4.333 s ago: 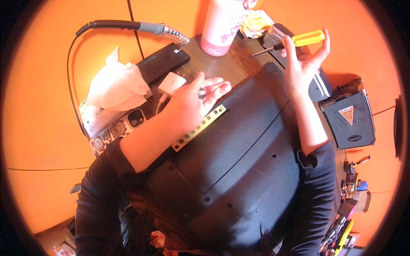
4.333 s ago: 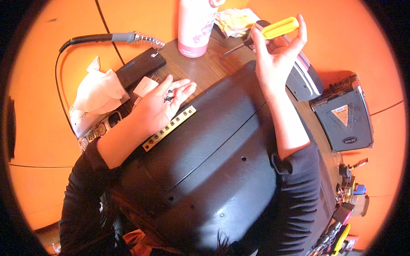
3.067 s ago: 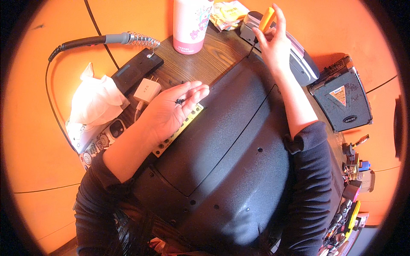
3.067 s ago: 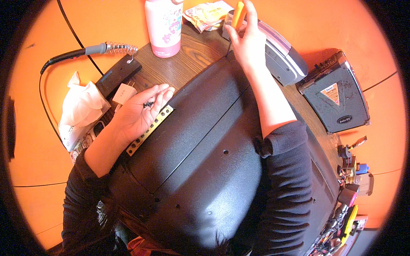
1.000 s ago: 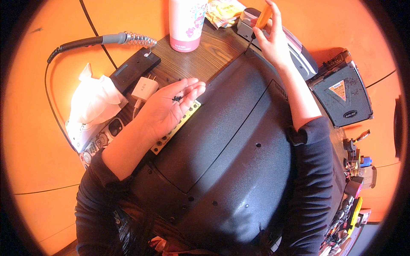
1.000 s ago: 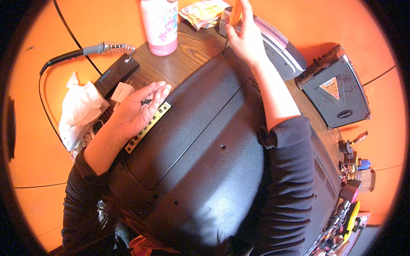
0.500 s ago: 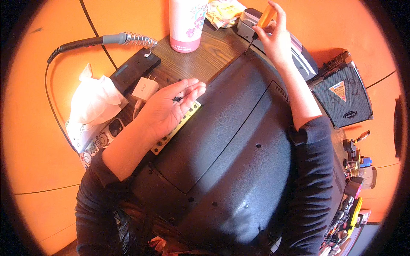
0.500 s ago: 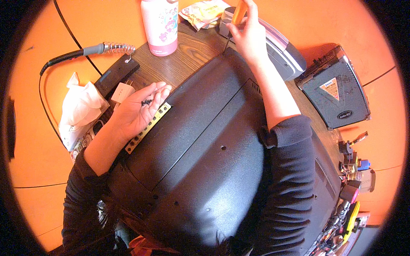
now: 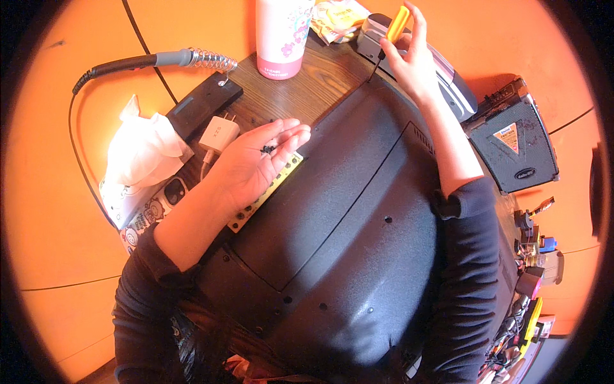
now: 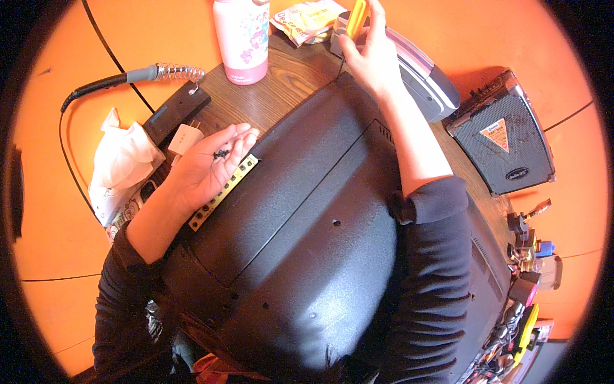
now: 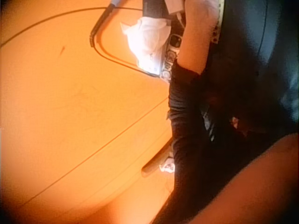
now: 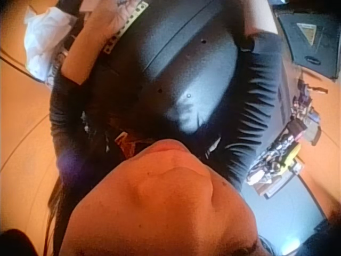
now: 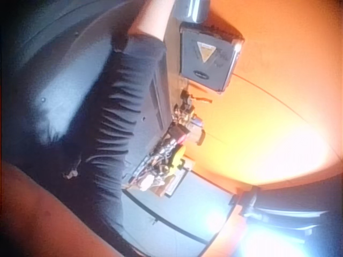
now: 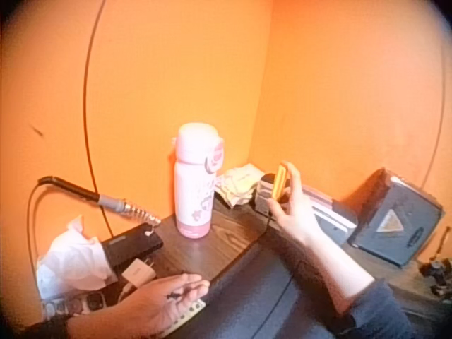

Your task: The person uses a yellow-handled screwdriver to remove screws from the back panel of a black electronic device. They collect the screws in their left hand and continue unscrewing multiple locations on the device's rear casing.

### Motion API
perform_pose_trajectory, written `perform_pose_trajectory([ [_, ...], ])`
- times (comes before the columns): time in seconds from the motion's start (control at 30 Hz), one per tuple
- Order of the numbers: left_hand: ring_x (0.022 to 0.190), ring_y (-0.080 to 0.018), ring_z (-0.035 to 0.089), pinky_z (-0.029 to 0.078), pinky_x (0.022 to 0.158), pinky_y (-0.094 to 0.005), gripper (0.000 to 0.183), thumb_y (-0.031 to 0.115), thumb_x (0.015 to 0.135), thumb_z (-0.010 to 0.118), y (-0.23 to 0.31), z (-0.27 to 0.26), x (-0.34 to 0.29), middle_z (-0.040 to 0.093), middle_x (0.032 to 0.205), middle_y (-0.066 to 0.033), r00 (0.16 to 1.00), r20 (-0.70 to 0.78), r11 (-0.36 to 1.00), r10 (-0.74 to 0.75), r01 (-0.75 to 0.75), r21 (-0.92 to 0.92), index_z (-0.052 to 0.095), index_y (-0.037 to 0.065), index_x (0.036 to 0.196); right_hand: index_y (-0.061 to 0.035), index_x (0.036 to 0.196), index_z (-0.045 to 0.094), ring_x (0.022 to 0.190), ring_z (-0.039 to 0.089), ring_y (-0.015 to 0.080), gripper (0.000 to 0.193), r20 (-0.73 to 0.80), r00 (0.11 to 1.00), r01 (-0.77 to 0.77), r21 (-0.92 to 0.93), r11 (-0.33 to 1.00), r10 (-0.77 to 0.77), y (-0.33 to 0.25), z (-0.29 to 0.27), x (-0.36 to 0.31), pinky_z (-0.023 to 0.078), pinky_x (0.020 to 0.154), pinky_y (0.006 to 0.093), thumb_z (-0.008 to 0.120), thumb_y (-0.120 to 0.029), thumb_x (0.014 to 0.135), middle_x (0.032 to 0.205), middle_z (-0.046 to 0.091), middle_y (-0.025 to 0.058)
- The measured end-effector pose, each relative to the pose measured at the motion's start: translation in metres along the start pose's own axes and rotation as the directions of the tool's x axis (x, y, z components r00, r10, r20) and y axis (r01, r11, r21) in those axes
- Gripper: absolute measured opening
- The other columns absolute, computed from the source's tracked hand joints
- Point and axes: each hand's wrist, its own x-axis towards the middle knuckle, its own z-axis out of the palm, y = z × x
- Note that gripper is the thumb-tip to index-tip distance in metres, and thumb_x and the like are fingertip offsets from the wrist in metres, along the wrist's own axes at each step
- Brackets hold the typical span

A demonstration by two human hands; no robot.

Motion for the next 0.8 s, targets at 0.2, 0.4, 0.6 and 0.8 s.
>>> perform_pose_trajectory([
  [0.2, 0.099, -0.0218, 0.052, 0.046, 0.084, -0.0231, 0.027, 0.009, 0.087, 0.047, -0.002, 0.001, -0.002, 0.050, 0.102, -0.0165, 1.000, 0.006, 1.000, 0.028, -0.028, -0.007, 0.044, -0.011, 0.104, -0.0201, 0.133, 0.012, 0.067, 0.057, 0.0202, 0.080, -0.023, 0.999, 0.028, 0.203, 0.979, -0.024, 0.003, 0.008, -0.002, 0.047, 0.065, 0.0298, 0.059, 0.003, 0.072, 0.074, 0.057, 0.0135],
  [0.4, 0.100, -0.0224, 0.051, 0.045, 0.085, -0.0237, 0.028, 0.009, 0.087, 0.047, -0.001, -0.001, 0.000, 0.050, 0.103, -0.0167, 1.000, 0.022, 1.000, 0.002, -0.002, -0.030, 0.043, -0.012, 0.105, -0.0191, 0.132, 0.012, 0.070, 0.056, 0.0176, 0.078, -0.040, 0.998, -0.046, -0.077, 0.996, 0.043, -0.008, -0.001, -0.001, 0.047, 0.066, 0.0295, 0.057, 0.004, 0.074, 0.071, 0.053, 0.0103],
  [0.6, 0.098, -0.0213, 0.052, 0.046, 0.082, -0.0230, 0.027, 0.009, 0.086, 0.048, -0.002, -0.004, 0.001, 0.051, 0.101, -0.0161, 1.000, 0.018, 1.000, 0.019, -0.019, -0.016, 0.045, -0.011, 0.103, -0.0158, 0.128, 0.021, 0.073, 0.054, 0.0161, 0.066, -0.134, 0.989, 0.035, -0.194, 0.980, -0.062, -0.004, -0.001, -0.001, 0.047, 0.065, 0.0291, 0.055, 0.005, 0.075, 0.081, 0.051, 0.0100],
  [0.8, 0.097, -0.0210, 0.053, 0.047, 0.082, -0.0230, 0.026, 0.009, 0.086, 0.048, 0.000, -0.002, 0.000, 0.052, 0.099, -0.0157, 1.000, 0.031, 1.000, -0.002, 0.003, -0.020, 0.046, -0.011, 0.102, -0.0160, 0.130, 0.022, 0.068, 0.054, 0.0169, 0.069, -0.054, 0.994, 0.102, 0.258, 0.961, -0.091, -0.004, 0.007, -0.002, 0.047, 0.061, 0.0298, 0.058, 0.002, 0.074, 0.074, 0.053, 0.0089],
])
